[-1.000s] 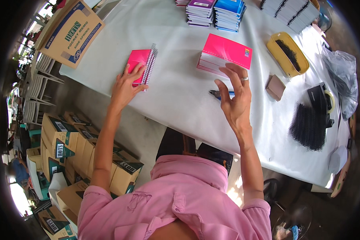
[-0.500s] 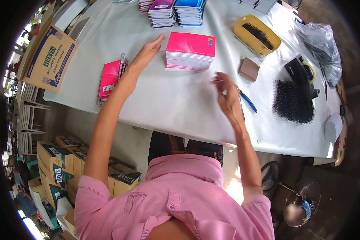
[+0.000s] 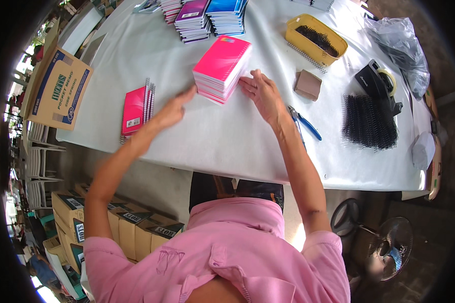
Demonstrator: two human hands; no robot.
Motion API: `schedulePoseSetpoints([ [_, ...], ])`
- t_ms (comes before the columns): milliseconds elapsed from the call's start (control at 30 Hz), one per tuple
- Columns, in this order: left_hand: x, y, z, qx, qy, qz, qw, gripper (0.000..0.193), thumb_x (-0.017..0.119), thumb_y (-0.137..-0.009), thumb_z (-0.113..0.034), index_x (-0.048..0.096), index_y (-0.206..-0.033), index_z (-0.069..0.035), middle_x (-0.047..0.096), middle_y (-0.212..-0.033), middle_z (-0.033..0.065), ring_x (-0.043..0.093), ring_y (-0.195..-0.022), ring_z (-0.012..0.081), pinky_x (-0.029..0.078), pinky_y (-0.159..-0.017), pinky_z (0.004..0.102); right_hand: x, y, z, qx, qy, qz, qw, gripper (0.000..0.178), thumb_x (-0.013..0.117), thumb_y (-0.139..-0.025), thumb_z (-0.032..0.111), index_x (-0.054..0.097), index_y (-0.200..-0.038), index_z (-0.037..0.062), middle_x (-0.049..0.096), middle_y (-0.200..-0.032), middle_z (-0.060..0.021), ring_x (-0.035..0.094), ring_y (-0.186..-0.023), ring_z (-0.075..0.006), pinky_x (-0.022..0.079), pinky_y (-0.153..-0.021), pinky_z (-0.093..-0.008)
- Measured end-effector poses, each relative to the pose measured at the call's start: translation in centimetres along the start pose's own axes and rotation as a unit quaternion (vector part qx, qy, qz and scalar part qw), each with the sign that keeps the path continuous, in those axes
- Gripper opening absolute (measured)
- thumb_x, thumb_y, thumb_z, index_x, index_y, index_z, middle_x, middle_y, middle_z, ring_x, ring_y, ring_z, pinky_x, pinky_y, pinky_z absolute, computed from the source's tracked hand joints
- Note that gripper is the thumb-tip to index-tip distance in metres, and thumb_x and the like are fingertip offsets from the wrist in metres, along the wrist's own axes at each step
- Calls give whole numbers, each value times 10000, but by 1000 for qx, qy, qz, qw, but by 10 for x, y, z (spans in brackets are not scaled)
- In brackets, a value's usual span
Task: The person assembles spiral-bound notebooks by inserting a metal coil into the punched holes of a pink notebook cover and pages. They use pliers to secure the ends of the coil and a small block to smooth the binding. The finished notebooks are stacked on the table.
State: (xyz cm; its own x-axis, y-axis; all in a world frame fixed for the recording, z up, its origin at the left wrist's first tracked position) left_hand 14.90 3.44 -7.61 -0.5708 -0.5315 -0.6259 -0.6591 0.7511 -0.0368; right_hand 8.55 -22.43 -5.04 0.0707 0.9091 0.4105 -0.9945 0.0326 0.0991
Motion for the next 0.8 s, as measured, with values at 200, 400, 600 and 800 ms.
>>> schedulePoseSetpoints([
  [200, 89, 11, -27, 20, -17, -51, 998, 846, 498, -781, 95, 121, -1535, 31, 235, -1571, 243, 183, -1487, 301, 96, -1196, 430, -15, -97, 2, 85, 123, 100, 984, 835, 349, -948, 687, 622, -1179, -68, 660, -1122, -111, 621, -949, -170, 473, -960, -329],
  [400, 107, -41, -64, -19, -19, -40, 999, 922, 522, -786, 46, -28, -1527, 37, 108, -1572, 306, 85, -1485, 416, 112, -1169, 521, 0, -147, 71, 23, 289, 144, 946, 769, 471, -906, 695, 682, -1063, -28, 677, -1054, -129, 634, -995, -212, 495, -937, -353],
  [600, 106, -77, -57, -46, -74, -88, 992, 909, 570, -811, 22, 23, -1537, 5, 170, -1570, 272, 98, -1477, 438, 123, -1160, 557, 37, -163, 95, -72, 562, 242, 787, 452, 783, -783, 431, 730, -1032, 57, 716, -916, -92, 639, -929, -203, 488, -869, -338],
  [800, 75, -33, -69, 4, -65, -174, 983, 776, 625, -841, 19, 277, -1526, -95, 289, -1560, 202, 234, -1443, 429, 216, -1142, 548, 22, -166, 102, -128, 556, 180, 801, 353, 830, -738, 283, 722, -963, 32, 692, -873, -68, 614, -908, -192, 456, -844, -307],
])
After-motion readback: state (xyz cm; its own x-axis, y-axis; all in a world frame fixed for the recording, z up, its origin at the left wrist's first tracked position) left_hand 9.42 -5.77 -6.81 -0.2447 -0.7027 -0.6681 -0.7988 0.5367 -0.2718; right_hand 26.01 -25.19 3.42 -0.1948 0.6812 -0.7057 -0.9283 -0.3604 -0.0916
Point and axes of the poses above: each hand's wrist, its own y-axis away from the middle knuckle, its own x-axis out of the palm, z = x × y, the point moved 3 cm from there along -y, towards the middle knuckle
